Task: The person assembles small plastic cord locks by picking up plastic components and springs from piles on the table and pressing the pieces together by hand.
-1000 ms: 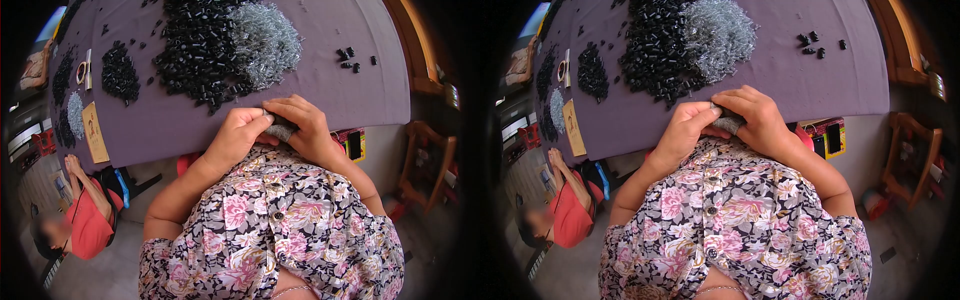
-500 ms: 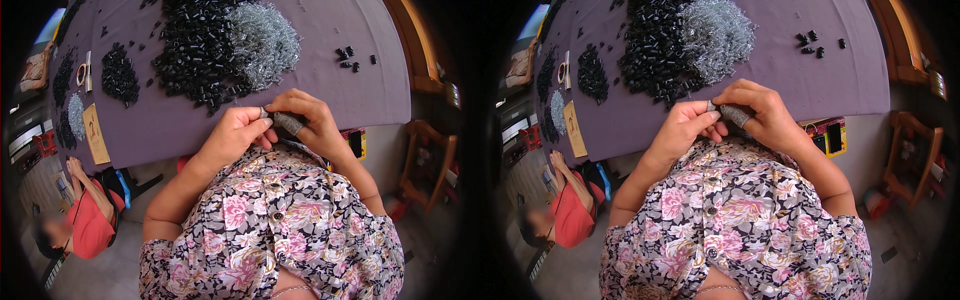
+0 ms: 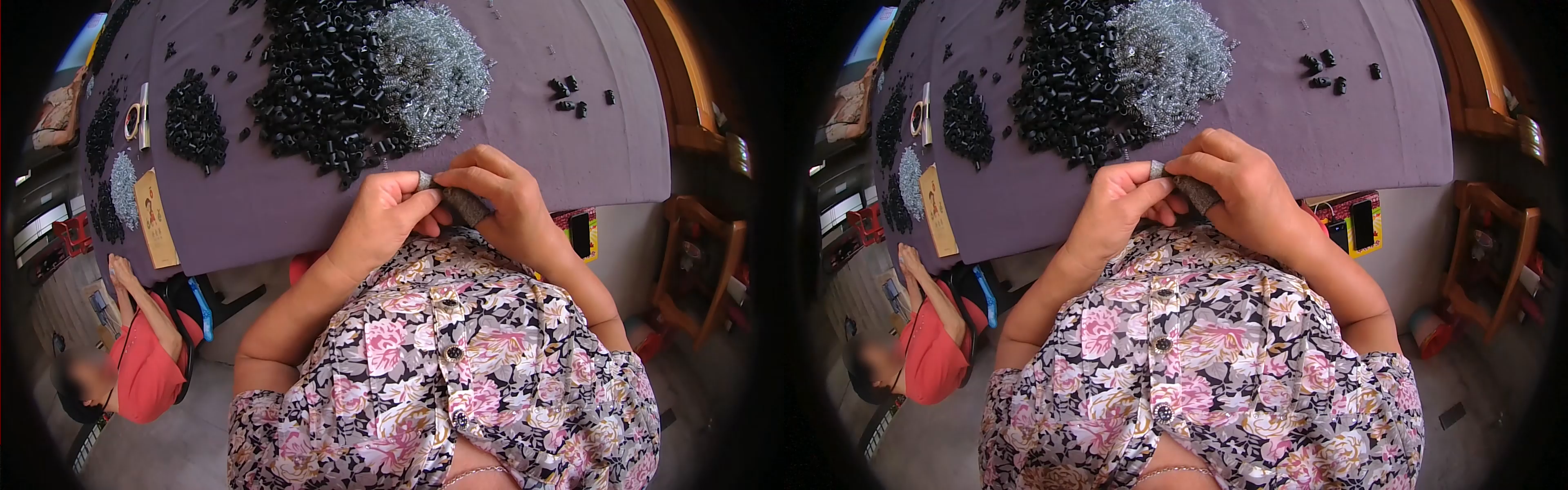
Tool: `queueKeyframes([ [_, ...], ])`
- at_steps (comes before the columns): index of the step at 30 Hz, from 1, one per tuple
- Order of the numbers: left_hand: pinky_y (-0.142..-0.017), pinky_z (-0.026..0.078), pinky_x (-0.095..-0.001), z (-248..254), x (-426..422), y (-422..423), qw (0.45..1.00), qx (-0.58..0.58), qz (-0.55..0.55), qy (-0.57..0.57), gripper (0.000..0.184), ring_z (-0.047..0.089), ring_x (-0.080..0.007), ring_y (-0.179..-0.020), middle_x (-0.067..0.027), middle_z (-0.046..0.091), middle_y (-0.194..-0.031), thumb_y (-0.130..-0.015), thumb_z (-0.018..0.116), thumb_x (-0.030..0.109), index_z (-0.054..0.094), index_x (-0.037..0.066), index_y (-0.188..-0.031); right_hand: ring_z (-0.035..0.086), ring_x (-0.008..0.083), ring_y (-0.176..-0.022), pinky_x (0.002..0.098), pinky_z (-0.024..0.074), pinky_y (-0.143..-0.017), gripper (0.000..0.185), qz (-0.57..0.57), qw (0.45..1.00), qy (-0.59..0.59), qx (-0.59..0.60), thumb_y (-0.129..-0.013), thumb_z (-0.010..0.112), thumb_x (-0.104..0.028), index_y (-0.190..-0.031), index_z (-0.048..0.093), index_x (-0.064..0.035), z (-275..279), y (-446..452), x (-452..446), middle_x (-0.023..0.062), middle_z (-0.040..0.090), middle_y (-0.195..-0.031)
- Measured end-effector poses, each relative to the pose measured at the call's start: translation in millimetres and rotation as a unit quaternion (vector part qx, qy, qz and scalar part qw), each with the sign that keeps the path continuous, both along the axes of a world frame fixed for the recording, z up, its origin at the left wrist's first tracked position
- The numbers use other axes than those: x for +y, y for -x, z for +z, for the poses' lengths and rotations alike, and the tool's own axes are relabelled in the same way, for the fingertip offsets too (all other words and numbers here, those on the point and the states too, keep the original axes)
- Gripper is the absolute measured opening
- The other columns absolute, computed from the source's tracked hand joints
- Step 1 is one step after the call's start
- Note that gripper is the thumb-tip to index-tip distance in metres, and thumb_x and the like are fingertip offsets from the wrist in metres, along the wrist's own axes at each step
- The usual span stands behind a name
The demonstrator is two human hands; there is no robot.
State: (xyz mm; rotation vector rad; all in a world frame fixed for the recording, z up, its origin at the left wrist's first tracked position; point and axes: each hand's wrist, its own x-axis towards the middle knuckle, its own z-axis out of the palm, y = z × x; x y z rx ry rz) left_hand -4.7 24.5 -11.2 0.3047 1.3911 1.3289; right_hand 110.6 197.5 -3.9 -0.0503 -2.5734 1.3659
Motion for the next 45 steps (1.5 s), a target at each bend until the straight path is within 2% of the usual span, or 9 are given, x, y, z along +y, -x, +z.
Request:
queueKeyframes([
  [3, -0.065, 0.053, -0.0211, 1.6, 2.3, -2.2, 0.999, 0.029, 0.010, -0.016, 0.019, 0.064, -0.0069, -0.070, -0.0058, 0.072, -0.086, -0.100, 0.056, 0.010, 0.070, -0.003, -0.097, 0.066, 0.0341, -0.093, 0.0400, 0.0545, -0.079, 0.041, -0.007, 0.999, 0.045, -0.006, -0.064, 0.066, 0.012, -0.103, 0.070, -0.0017, -0.8, -0.4, 0.5, 0.0120, 0.064, -0.097],
  [6, -0.073, 0.055, -0.0230, 0.7, 1.3, -1.2, 1.000, 0.012, 0.008, -0.018, 0.022, 0.066, -0.0092, -0.076, -0.0066, 0.073, -0.092, -0.101, 0.054, 0.011, 0.070, -0.003, -0.107, 0.066, 0.0337, -0.095, 0.0398, 0.0548, -0.080, 0.045, 0.001, 1.000, 0.022, 0.001, -0.064, 0.067, 0.011, -0.108, 0.070, -0.0026, -0.3, -0.4, 0.6, 0.0122, 0.064, -0.100],
  [9, -0.077, 0.057, -0.0253, -0.5, 3.1, -2.8, 0.997, -0.033, 0.054, -0.033, 0.023, 0.068, -0.0105, -0.081, -0.0065, 0.073, -0.095, -0.101, 0.054, 0.011, 0.070, -0.003, -0.108, 0.066, 0.0335, -0.096, 0.0399, 0.0551, -0.081, 0.050, -0.008, 1.000, 0.026, -0.013, -0.065, 0.067, 0.011, -0.112, 0.069, -0.0035, 8.4, 1.9, -2.1, 0.0123, 0.063, -0.102],
  [15, -0.080, 0.057, -0.0278, -8.9, 3.5, -2.7, 0.996, -0.040, 0.050, -0.056, 0.022, 0.068, -0.0106, -0.086, -0.0049, 0.072, -0.098, -0.102, 0.054, 0.012, 0.070, -0.003, -0.108, 0.066, 0.0333, -0.097, 0.0398, 0.0561, -0.080, 0.055, -0.046, 0.999, -0.018, 0.021, -0.064, 0.069, 0.010, -0.117, 0.068, -0.0036, -12.0, 6.8, -15.7, 0.0125, 0.064, -0.105],
  [24, -0.078, 0.055, -0.0247, -3.8, 3.9, -6.2, 0.998, 0.047, 0.012, -0.038, 0.022, 0.066, -0.0076, -0.087, -0.0034, 0.071, -0.098, -0.104, 0.054, 0.012, 0.069, -0.005, -0.107, 0.065, 0.0334, -0.095, 0.0395, 0.0557, -0.079, 0.056, -0.037, 0.998, -0.002, 0.043, -0.062, 0.067, 0.013, -0.116, 0.069, -0.0005, -15.8, 7.5, -15.6, 0.0134, 0.065, -0.103],
  [30, -0.077, 0.055, -0.0243, -4.9, 4.0, -8.1, 0.999, -0.013, 0.021, -0.036, 0.023, 0.067, -0.0086, -0.086, -0.0041, 0.071, -0.096, -0.105, 0.055, 0.012, 0.068, -0.006, -0.107, 0.063, 0.0346, -0.092, 0.0409, 0.0543, -0.077, 0.056, -0.024, 0.999, -0.006, 0.032, -0.062, 0.068, 0.011, -0.117, 0.068, 0.0009, -15.6, 6.5, -15.2, 0.0140, 0.063, -0.100],
  [39, -0.075, 0.056, -0.0245, -7.2, 1.9, -7.9, 0.999, 0.022, 0.013, -0.041, 0.022, 0.066, -0.0085, -0.083, -0.0042, 0.071, -0.094, -0.105, 0.055, 0.013, 0.068, -0.005, -0.107, 0.062, 0.0343, -0.092, 0.0407, 0.0543, -0.078, 0.056, -0.015, 0.999, -0.028, 0.035, -0.062, 0.069, 0.010, -0.117, 0.068, 0.0003, -16.1, 7.9, -15.3, 0.0137, 0.063, -0.100],
  [45, -0.074, 0.054, -0.0234, -0.5, 3.3, -11.0, 0.998, -0.010, 0.038, -0.044, 0.022, 0.065, -0.0072, -0.084, -0.0027, 0.070, -0.094, -0.105, 0.055, 0.012, 0.068, -0.005, -0.107, 0.063, 0.0338, -0.093, 0.0411, 0.0545, -0.078, 0.057, -0.018, 0.999, -0.004, 0.033, -0.062, 0.070, 0.010, -0.118, 0.068, 0.0000, -15.2, 7.0, -14.5, 0.0135, 0.064, -0.101],
])
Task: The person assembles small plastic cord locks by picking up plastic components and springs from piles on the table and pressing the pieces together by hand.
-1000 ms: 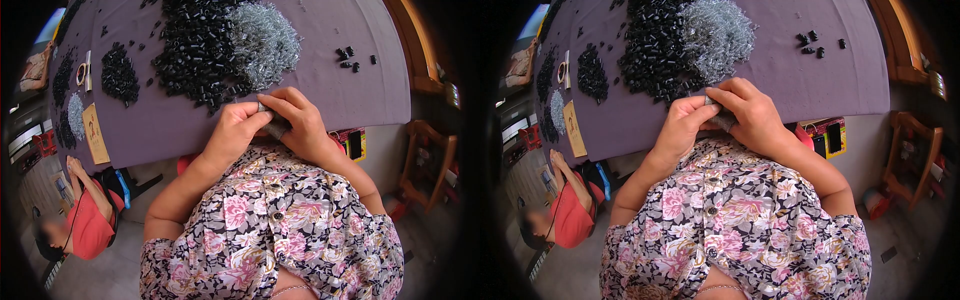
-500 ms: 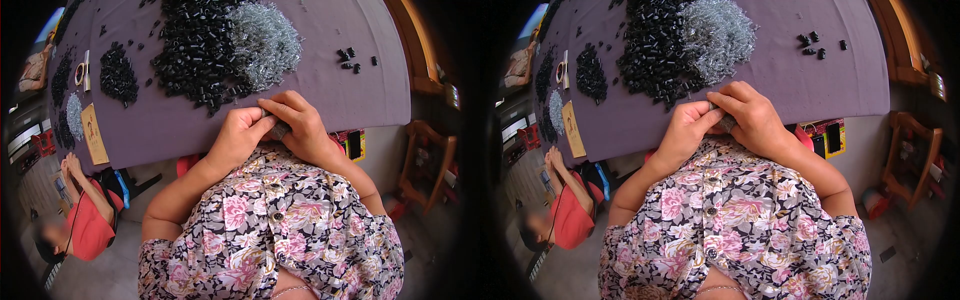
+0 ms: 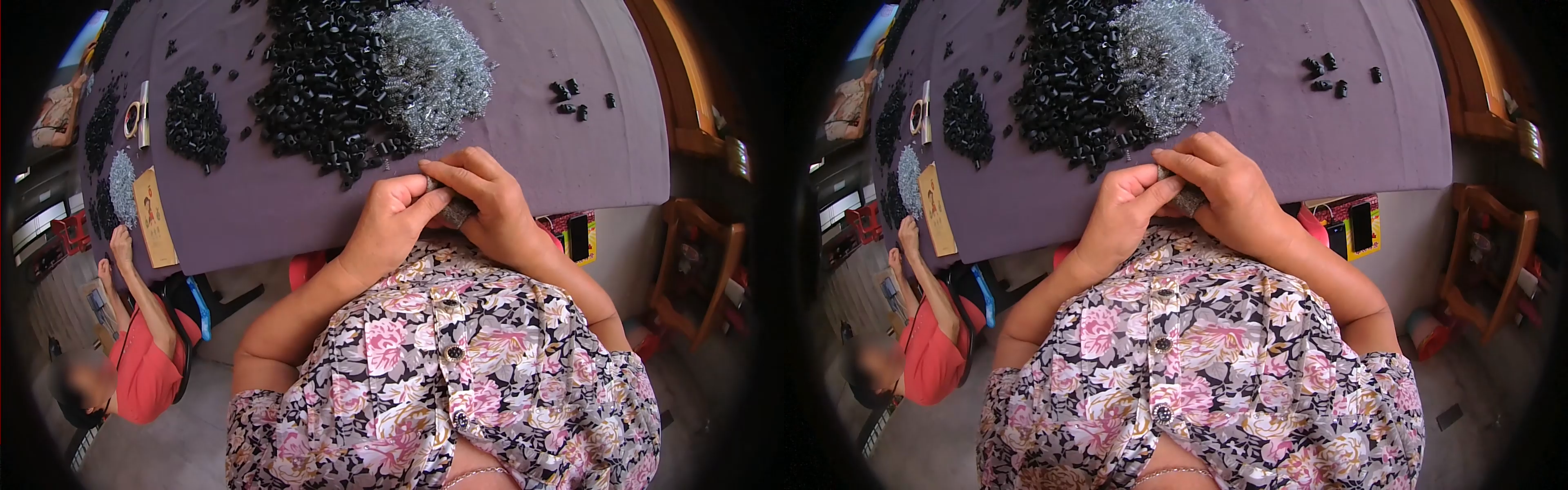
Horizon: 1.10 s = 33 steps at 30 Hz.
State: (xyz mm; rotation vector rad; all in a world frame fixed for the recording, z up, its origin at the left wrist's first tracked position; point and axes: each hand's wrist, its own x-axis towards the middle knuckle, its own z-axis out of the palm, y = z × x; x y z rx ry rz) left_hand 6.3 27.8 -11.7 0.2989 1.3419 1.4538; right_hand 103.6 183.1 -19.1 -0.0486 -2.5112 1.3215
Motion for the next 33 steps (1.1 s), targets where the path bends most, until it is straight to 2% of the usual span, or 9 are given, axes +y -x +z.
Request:
queueKeyframes([
  [3, -0.073, 0.054, -0.0227, 2.8, -1.0, 1.0, 0.999, 0.026, -0.021, -0.010, 0.022, 0.065, -0.0073, -0.083, -0.0025, 0.070, -0.094, -0.105, 0.055, 0.012, 0.068, -0.006, -0.107, 0.063, 0.0344, -0.095, 0.0406, 0.0542, -0.080, 0.056, 0.008, 0.999, -0.034, -0.018, -0.064, 0.068, 0.011, -0.118, 0.068, 0.0007, 7.0, -3.3, 0.2, 0.0136, 0.064, -0.104],
  [6, -0.073, 0.053, -0.0229, 4.1, -0.1, 4.4, 0.996, 0.073, -0.050, 0.017, 0.022, 0.065, -0.0076, -0.081, -0.0031, 0.071, -0.093, -0.104, 0.057, 0.013, 0.068, -0.006, -0.106, 0.063, 0.0351, -0.100, 0.0404, 0.0534, -0.085, 0.055, 0.035, 0.995, -0.044, -0.087, -0.067, 0.063, 0.013, -0.121, 0.066, 0.0030, 29.6, -4.9, 3.8, 0.0145, 0.063, -0.109],
  [9, -0.072, 0.053, -0.0237, 9.9, -2.8, 8.8, 0.987, 0.117, -0.098, 0.058, 0.021, 0.065, -0.0081, -0.081, -0.0038, 0.071, -0.090, -0.103, 0.058, 0.013, 0.069, -0.006, -0.104, 0.063, 0.0347, -0.105, 0.0384, 0.0520, -0.091, 0.056, 0.101, 0.982, 0.057, -0.149, -0.070, 0.059, 0.014, -0.125, 0.064, 0.0056, 34.8, -5.3, 20.3, 0.0163, 0.063, -0.114],
  [12, -0.071, 0.052, -0.0241, 15.0, -3.0, 10.6, 0.978, 0.149, -0.127, 0.074, 0.021, 0.066, -0.0080, -0.080, -0.0038, 0.072, -0.088, -0.102, 0.059, 0.012, 0.069, -0.006, -0.102, 0.064, 0.0339, -0.107, 0.0370, 0.0518, -0.092, 0.056, 0.129, 0.975, 0.128, -0.129, -0.070, 0.056, 0.016, -0.125, 0.064, 0.0062, 29.9, -3.5, 29.2, 0.0176, 0.064, -0.111],
  [18, -0.069, 0.051, -0.0237, 23.6, -1.6, 16.3, 0.971, 0.176, -0.151, 0.060, 0.019, 0.065, -0.0083, -0.076, -0.0040, 0.071, -0.088, -0.101, 0.059, 0.011, 0.068, -0.005, -0.099, 0.069, 0.0263, -0.089, 0.0333, 0.0537, -0.080, 0.034, 0.030, 0.962, 0.239, -0.128, -0.076, 0.060, 0.015, -0.106, 0.070, 0.0030, 19.4, -5.3, 22.0, 0.0136, 0.066, -0.096],
  [21, -0.068, 0.052, -0.0238, 18.9, -2.1, 14.5, 0.976, 0.161, -0.138, 0.055, 0.019, 0.065, -0.0088, -0.076, -0.0041, 0.071, -0.088, -0.102, 0.059, 0.011, 0.067, -0.005, -0.097, 0.068, 0.0218, -0.082, 0.0313, 0.0524, -0.073, 0.025, 0.028, 0.981, 0.152, -0.120, -0.079, 0.064, 0.011, -0.101, 0.069, 0.0007, 30.8, -4.7, 22.6, 0.0106, 0.065, -0.093],
  [24, -0.061, 0.052, -0.0263, 11.7, -2.9, 10.3, 0.986, 0.144, -0.081, 0.033, 0.021, 0.067, -0.0099, -0.068, -0.0068, 0.070, -0.078, -0.100, 0.062, 0.013, 0.065, -0.005, -0.090, 0.066, 0.0195, -0.079, 0.0304, 0.0507, -0.070, 0.022, 0.013, 0.980, 0.155, -0.125, -0.079, 0.066, 0.009, -0.099, 0.069, -0.0005, 32.8, -4.9, 21.8, 0.0086, 0.064, -0.089],
  [27, -0.062, 0.052, -0.0252, 13.5, -3.4, 7.9, 0.988, 0.130, -0.074, 0.042, 0.021, 0.066, -0.0088, -0.069, -0.0057, 0.070, -0.077, -0.100, 0.062, 0.013, 0.065, -0.004, -0.089, 0.065, 0.0171, -0.076, 0.0297, 0.0499, -0.068, 0.018, 0.013, 0.976, 0.165, -0.138, -0.081, 0.070, 0.005, -0.098, 0.069, -0.0005, 30.4, -6.5, 24.0, 0.0075, 0.064, -0.087],
  [33, -0.067, 0.052, -0.0239, 9.1, -7.8, 3.5, 0.996, 0.050, -0.068, 0.021, 0.013, 0.066, -0.0087, -0.073, -0.0039, 0.070, -0.085, -0.099, 0.062, 0.009, 0.066, -0.004, -0.097, 0.064, 0.0155, -0.074, 0.0296, 0.0502, -0.067, 0.015, 0.006, 0.972, 0.187, -0.142, -0.084, 0.074, -0.002, -0.097, 0.069, -0.0003, 26.3, -7.0, 19.1, 0.0070, 0.063, -0.084],
])
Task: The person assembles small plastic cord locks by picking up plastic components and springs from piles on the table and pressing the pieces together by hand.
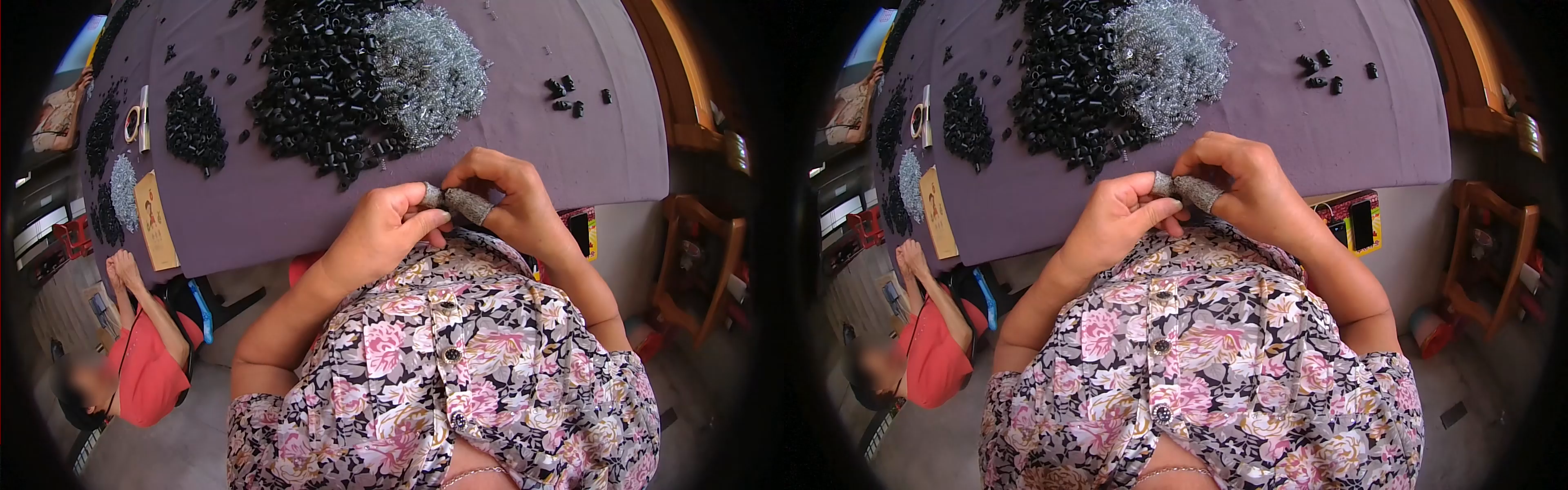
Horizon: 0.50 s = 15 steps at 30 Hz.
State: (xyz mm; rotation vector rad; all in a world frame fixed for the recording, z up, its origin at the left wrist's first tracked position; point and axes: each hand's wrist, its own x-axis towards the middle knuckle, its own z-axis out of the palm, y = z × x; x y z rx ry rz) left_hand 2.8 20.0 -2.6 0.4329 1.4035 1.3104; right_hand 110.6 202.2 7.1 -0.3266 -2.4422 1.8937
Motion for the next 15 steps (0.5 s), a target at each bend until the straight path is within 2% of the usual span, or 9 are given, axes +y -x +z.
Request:
queueKeyframes([
  [3, -0.072, 0.055, -0.0244, -0.8, -1.7, 2.3, 1.000, 0.004, -0.027, 0.011, 0.014, 0.068, -0.0105, -0.077, -0.0066, 0.071, -0.095, -0.100, 0.061, 0.007, 0.065, -0.004, -0.107, 0.064, 0.0138, -0.077, 0.0287, 0.0511, -0.069, 0.014, -0.001, 1.000, -0.010, 0.000, -0.084, 0.074, -0.001, -0.097, 0.069, 0.0002, 2.7, -0.3, -0.3, 0.0059, 0.064, -0.085],
  [9, -0.070, 0.056, -0.0243, 1.7, 0.4, -2.0, 0.999, -0.020, 0.035, 0.009, 0.014, 0.068, -0.0127, -0.074, -0.0086, 0.071, -0.092, -0.100, 0.062, 0.006, 0.065, -0.006, -0.108, 0.064, 0.0103, -0.083, 0.0265, 0.0521, -0.074, 0.012, -0.027, 0.997, 0.066, -0.030, -0.086, 0.071, 0.004, -0.098, 0.070, 0.0010, 4.6, -2.5, 0.7, 0.0034, 0.067, -0.089],
  [15, -0.070, 0.056, -0.0240, -1.5, -0.6, -4.9, 0.998, -0.015, 0.058, -0.004, 0.014, 0.069, -0.0127, -0.075, -0.0089, 0.072, -0.093, -0.099, 0.062, 0.004, 0.065, -0.006, -0.109, 0.066, 0.0121, -0.083, 0.0275, 0.0524, -0.074, 0.016, -0.021, 0.998, 0.050, -0.026, -0.083, 0.071, 0.007, -0.098, 0.070, 0.0013, 6.9, -2.7, -0.3, 0.0045, 0.066, -0.089],
])
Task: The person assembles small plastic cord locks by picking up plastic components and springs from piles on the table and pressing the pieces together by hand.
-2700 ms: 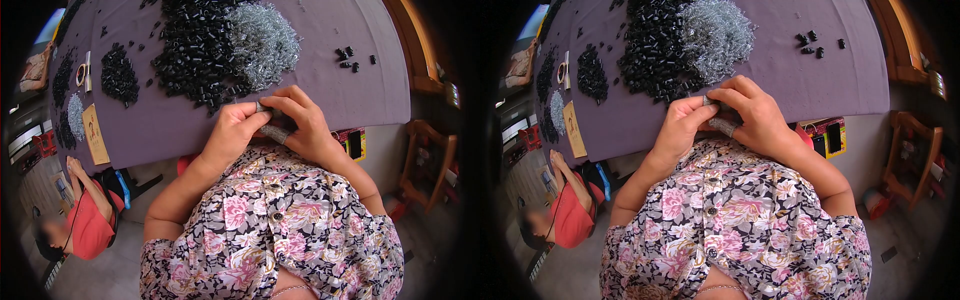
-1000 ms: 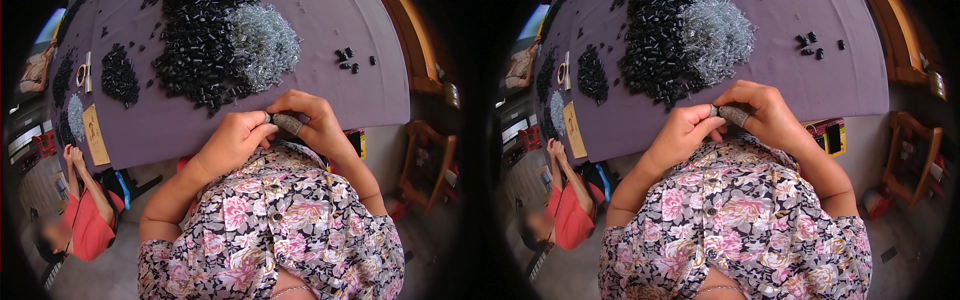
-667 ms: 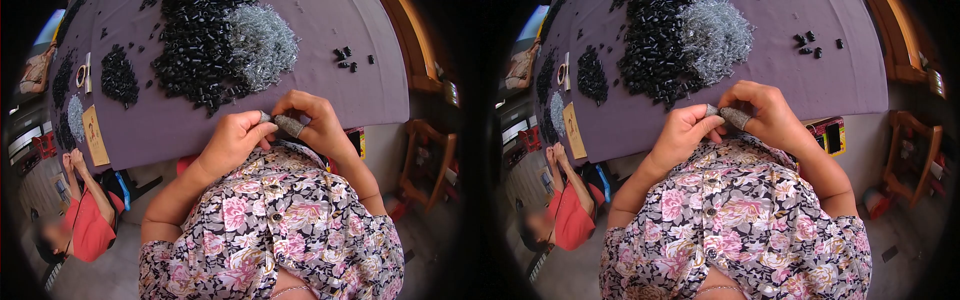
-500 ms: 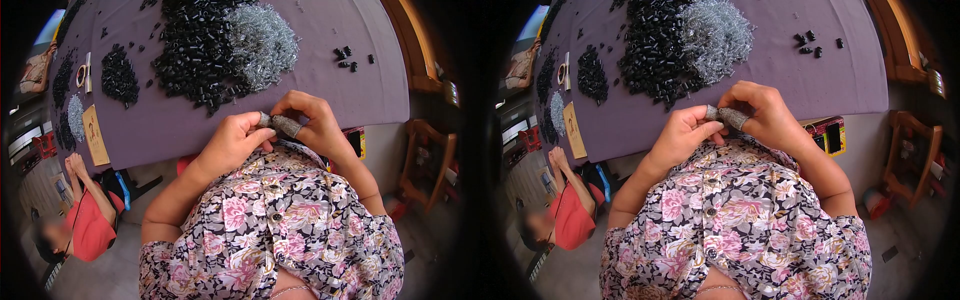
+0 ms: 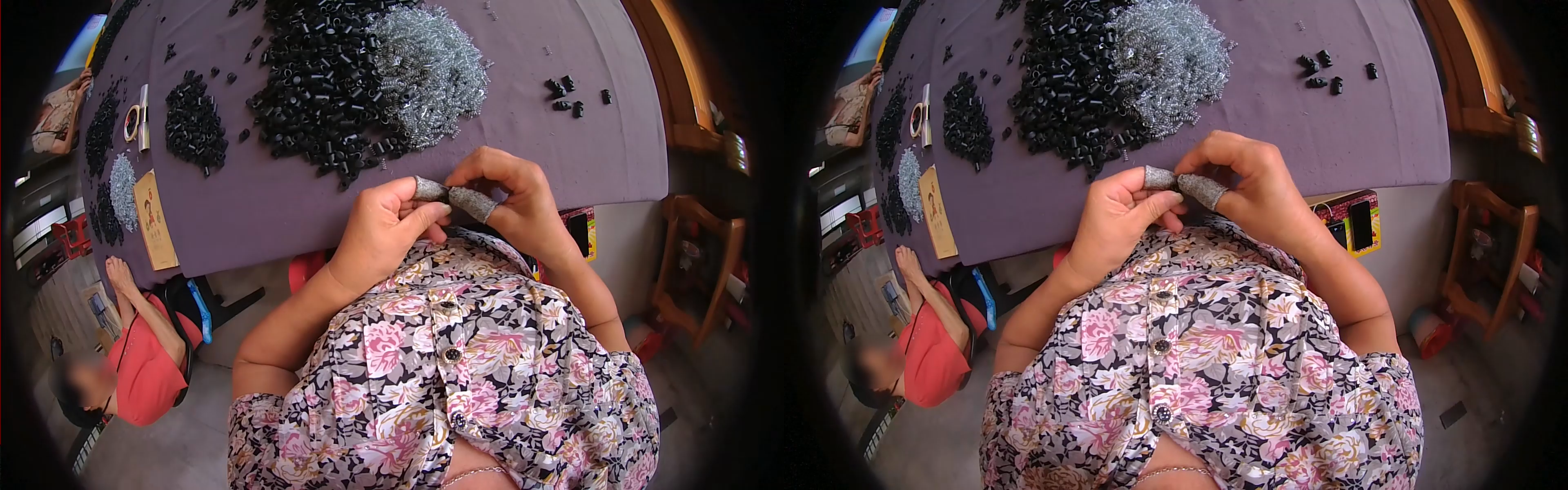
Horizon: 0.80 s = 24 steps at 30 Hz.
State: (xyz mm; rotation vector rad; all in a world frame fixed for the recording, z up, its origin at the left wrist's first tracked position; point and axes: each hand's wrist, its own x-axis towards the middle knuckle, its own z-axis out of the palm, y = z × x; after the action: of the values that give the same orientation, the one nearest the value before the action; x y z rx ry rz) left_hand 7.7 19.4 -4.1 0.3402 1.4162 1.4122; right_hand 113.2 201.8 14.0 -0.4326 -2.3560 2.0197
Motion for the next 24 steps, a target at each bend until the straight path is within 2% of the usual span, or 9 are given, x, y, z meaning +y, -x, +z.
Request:
queueKeyframes([
  [6, -0.070, 0.055, -0.0228, 1.0, 0.4, 1.8, 1.000, 0.007, -0.002, 0.006, 0.015, 0.069, -0.0115, -0.077, -0.0087, 0.073, -0.096, -0.097, 0.064, 0.002, 0.066, -0.005, -0.110, 0.068, 0.0168, -0.081, 0.0289, 0.0528, -0.073, 0.021, 0.010, 0.997, -0.064, 0.032, -0.080, 0.070, 0.008, -0.100, 0.071, 0.0004, 0.6, 0.2, 0.4, 0.0083, 0.066, -0.089],
  [15, -0.070, 0.054, -0.0222, 6.9, 2.1, -1.3, 0.997, 0.071, 0.005, 0.026, 0.012, 0.069, -0.0100, -0.077, -0.0060, 0.073, -0.093, -0.095, 0.066, 0.001, 0.067, -0.004, -0.106, 0.067, 0.0159, -0.080, 0.0291, 0.0523, -0.071, 0.019, 0.022, 0.997, -0.070, 0.016, -0.081, 0.071, 0.007, -0.099, 0.070, 0.0011, 2.8, 0.5, 1.7, 0.0081, 0.066, -0.088],
  [18, -0.071, 0.054, -0.0223, 5.9, 1.9, -1.6, 0.996, 0.087, 0.007, 0.026, 0.012, 0.069, -0.0094, -0.078, -0.0054, 0.073, -0.092, -0.095, 0.065, 0.000, 0.067, -0.004, -0.106, 0.067, 0.0155, -0.079, 0.0290, 0.0525, -0.071, 0.019, 0.019, 0.998, -0.064, 0.013, -0.081, 0.071, 0.006, -0.099, 0.070, 0.0013, 2.8, 0.7, 0.4, 0.0079, 0.066, -0.088],
  [21, -0.071, 0.055, -0.0225, 6.4, 1.9, -1.2, 0.994, 0.109, -0.001, 0.025, 0.013, 0.068, -0.0090, -0.078, -0.0051, 0.073, -0.092, -0.095, 0.065, 0.000, 0.067, -0.005, -0.107, 0.062, 0.0085, -0.081, 0.0246, 0.0479, -0.070, 0.015, 0.005, 0.999, 0.019, -0.032, -0.083, 0.077, -0.004, -0.096, 0.070, 0.0010, -1.2, 0.0, 1.3, 0.0014, 0.066, -0.087],
  [24, -0.071, 0.054, -0.0223, 2.0, 2.6, -3.6, 0.993, 0.120, 0.005, 0.012, 0.014, 0.068, -0.0088, -0.078, -0.0049, 0.072, -0.091, -0.096, 0.065, -0.001, 0.067, -0.005, -0.108, 0.063, 0.0083, -0.083, 0.0247, 0.0494, -0.072, 0.014, 0.003, 0.997, 0.044, -0.069, -0.084, 0.077, -0.003, -0.095, 0.070, 0.0017, -5.3, 0.0, 2.7, 0.0020, 0.067, -0.087],
])
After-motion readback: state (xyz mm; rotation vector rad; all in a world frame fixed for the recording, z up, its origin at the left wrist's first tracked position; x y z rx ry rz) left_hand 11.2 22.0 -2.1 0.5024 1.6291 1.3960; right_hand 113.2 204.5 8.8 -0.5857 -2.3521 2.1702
